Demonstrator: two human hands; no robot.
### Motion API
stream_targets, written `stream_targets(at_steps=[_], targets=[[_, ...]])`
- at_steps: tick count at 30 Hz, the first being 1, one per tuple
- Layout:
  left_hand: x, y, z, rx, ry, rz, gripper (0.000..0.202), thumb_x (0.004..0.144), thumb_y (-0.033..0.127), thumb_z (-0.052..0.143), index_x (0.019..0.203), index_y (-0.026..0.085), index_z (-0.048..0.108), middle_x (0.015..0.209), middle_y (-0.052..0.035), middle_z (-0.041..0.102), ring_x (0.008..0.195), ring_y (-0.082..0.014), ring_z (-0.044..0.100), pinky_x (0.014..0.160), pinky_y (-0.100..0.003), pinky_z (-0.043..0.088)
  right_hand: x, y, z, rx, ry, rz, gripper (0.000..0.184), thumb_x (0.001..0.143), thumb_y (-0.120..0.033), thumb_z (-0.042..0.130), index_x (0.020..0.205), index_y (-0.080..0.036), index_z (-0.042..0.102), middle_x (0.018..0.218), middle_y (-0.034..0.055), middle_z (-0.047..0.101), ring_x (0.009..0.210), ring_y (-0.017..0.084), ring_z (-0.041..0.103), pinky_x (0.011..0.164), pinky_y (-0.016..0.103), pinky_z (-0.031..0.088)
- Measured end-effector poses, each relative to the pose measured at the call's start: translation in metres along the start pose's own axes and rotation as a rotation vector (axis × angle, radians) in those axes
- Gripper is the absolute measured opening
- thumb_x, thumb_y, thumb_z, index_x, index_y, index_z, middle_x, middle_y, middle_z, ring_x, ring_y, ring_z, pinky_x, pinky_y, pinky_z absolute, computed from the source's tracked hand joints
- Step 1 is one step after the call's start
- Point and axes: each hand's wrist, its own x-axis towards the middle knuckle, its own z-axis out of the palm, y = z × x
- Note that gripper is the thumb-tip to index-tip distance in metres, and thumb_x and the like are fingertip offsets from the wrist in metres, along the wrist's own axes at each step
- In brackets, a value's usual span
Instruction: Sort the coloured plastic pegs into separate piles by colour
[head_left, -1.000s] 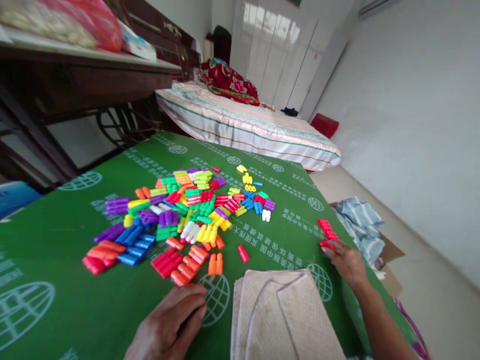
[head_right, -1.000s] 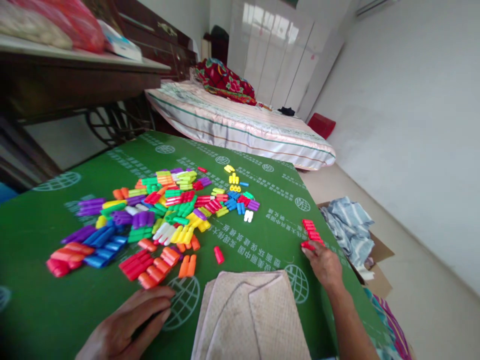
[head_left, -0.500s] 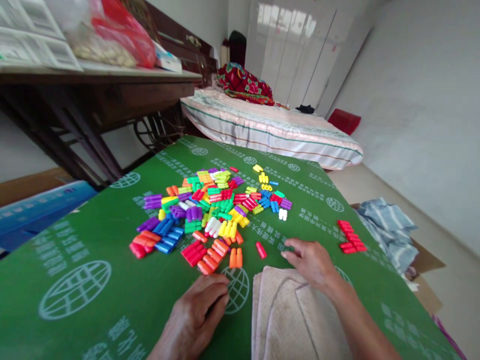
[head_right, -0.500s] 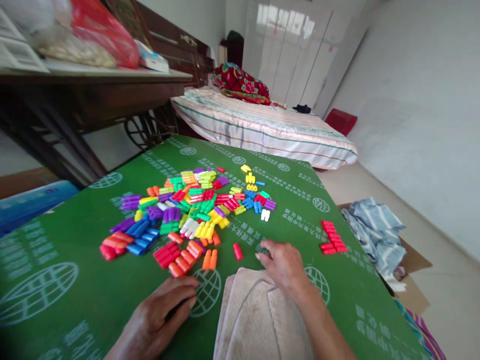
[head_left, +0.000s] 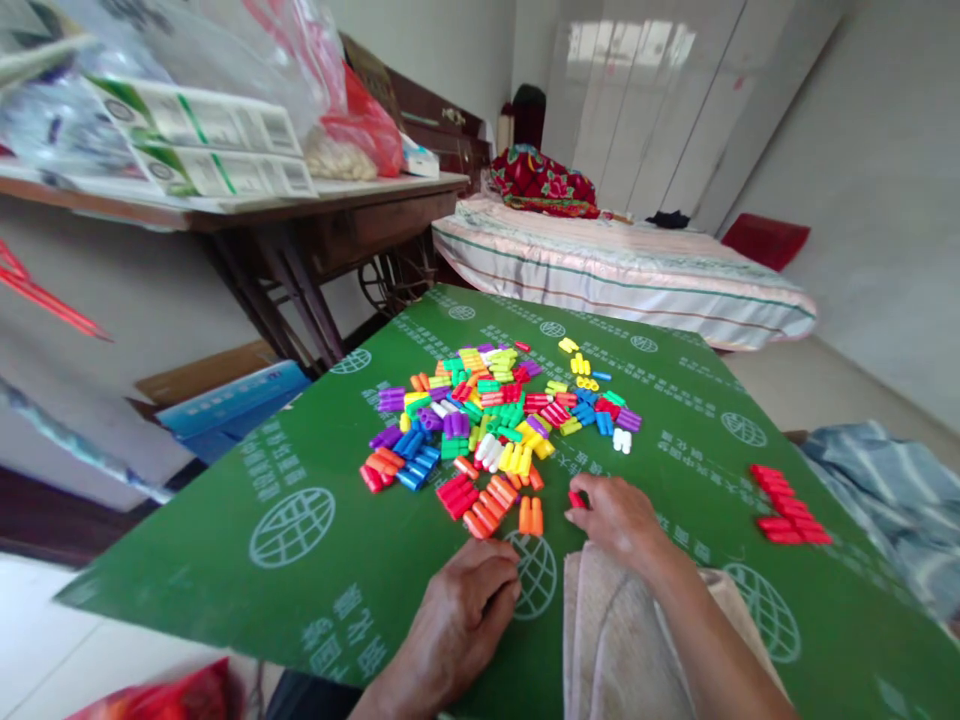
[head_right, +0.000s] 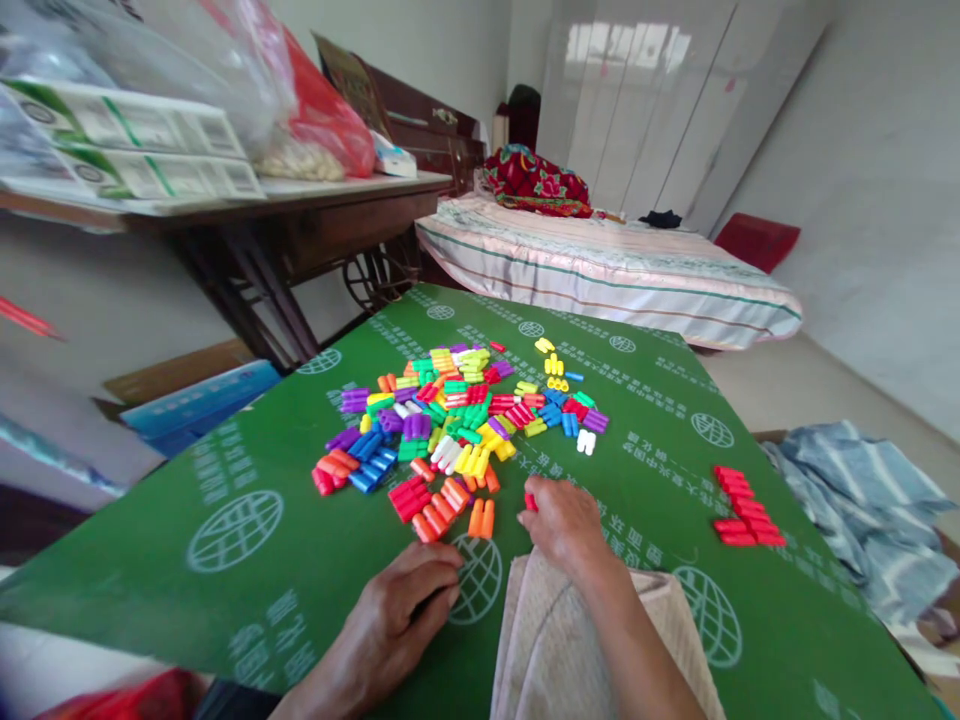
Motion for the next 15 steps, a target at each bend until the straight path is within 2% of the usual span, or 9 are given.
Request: stream_targets(at_steps=[5,7,11,15], targets=[[-0.005,0.002,0.001,-0.004,0.024,-0.003,0.022,0.087,0.018,0.042,0.075,0.018,0.061,0.088,-0.0072,0.064,0.083,-0.0132,0.059,0.075,-0.023,0.051,0.013,0.009,0.004,0.156,-0.015,-0.022,0.014,0.072,-0.034,0.063,0.081,-0.024,0.065,0.064,-0.0015,0.065,0.06,0.013,0.057,0.05,0.023,0.026],[-0.008,0.003,-0.001,0.01,0.103,0.006,0.019,0.087,0.018,0.043,0.08,0.018,0.061,0.088,-0.0072,0.064,0.083,-0.0132,0.06,0.074,-0.022,0.052,0.02,0.014,0.011,0.307,0.001,-0.053,0.019,0.072,-0.038,0.061,0.082,-0.023,0.066,0.059,-0.0023,0.063,0.056,0.012,0.055,0.049,0.022,0.029],[-0.01,-0.001,-0.011,0.126,0.337,-0.001,0.014,0.086,0.018,0.047,0.089,0.017,0.061,0.09,-0.0074,0.065,0.086,-0.0138,0.062,0.075,-0.023,0.053,0.031,0.022,0.03,0.63,0.07,-0.089,0.028,0.077,-0.044,0.052,0.076,-0.019,0.063,0.052,-0.0031,0.057,0.048,0.011,0.05,0.046,0.021,0.033],[0.0,-0.019,-0.024,0.322,0.449,-0.099,0.016,0.084,0.022,0.05,0.093,0.017,0.061,0.099,-0.0093,0.064,0.094,-0.018,0.061,0.083,-0.031,0.053,0.032,0.027,0.044,0.787,0.065,-0.069,0.029,0.077,-0.044,0.048,0.075,-0.018,0.061,0.048,-0.0046,0.05,0.045,0.01,0.045,0.045,0.02,0.034]])
